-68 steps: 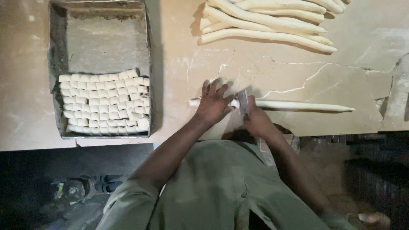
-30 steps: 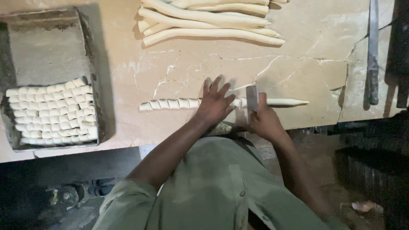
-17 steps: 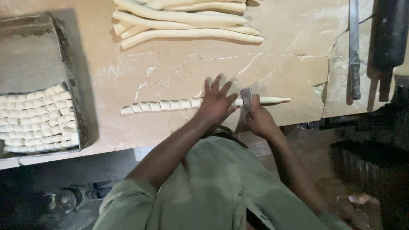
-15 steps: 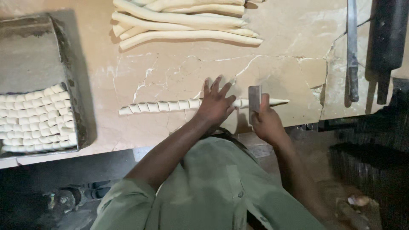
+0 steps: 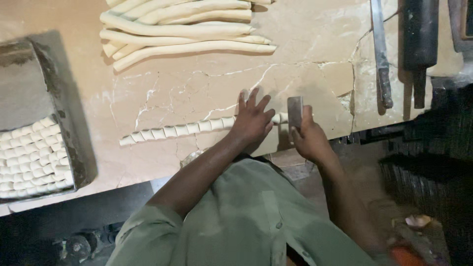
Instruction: The person takes long rolled dough ropes from the table, cuts each rope into small equal pieces using a flat metal dough scraper, and places the cut dough pieces into a metal tray, repeating the cycle across many ropes.
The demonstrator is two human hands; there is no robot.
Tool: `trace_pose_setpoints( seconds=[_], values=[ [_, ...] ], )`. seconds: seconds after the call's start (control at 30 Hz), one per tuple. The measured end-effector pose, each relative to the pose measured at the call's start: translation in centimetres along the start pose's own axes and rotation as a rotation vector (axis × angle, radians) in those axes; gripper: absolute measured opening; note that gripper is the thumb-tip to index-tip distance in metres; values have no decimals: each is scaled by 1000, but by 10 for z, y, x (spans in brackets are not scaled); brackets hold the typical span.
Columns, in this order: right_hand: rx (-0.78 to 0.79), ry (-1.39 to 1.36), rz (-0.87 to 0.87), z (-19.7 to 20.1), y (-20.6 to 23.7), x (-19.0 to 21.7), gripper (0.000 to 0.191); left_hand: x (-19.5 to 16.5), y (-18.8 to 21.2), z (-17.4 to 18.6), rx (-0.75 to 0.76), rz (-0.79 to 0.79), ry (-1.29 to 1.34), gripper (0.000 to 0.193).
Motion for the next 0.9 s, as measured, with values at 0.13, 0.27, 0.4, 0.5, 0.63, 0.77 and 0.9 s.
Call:
trace_pose_setpoints(
  seconds=[0.13, 0.27, 0.4, 0.5, 0.63, 0.77, 0.9],
  values=[
    [100, 132, -187, -5, -1, -33, 48, -16, -15, 5, -93, -57, 70, 51],
    [48, -38, -94, 11, -23, -59, 49, -22, -18, -1, 8, -47, 4, 37],
    [-152, -102, 119, 56, -47, -81, 42, -22, -9, -1, 50, -71, 14, 73],
    [-217, -70, 55, 70, -80, -94, 34, 9, 8, 0, 61, 22, 5, 77],
    [-256, 217, -199, 70, -97, -97, 50, 128, 74, 42, -93, 334, -121, 55],
    [-295, 390, -233, 65, -81, -69, 58, 269, 216, 126, -462, 636, -102, 39],
    [-500, 354, 216, 18, -46, 26, 26, 326, 345, 152, -708, 847, 272, 41]
  ],
)
Point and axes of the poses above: each hand's wrist, its own y-axis away from the middle knuckle, its own z-axis out of the back of the hand, x = y × z, the point moved 9 cm from there along -y, towards the middle knuckle, and after that the axes turned 1 degree about -z, right-handed, at the moved point
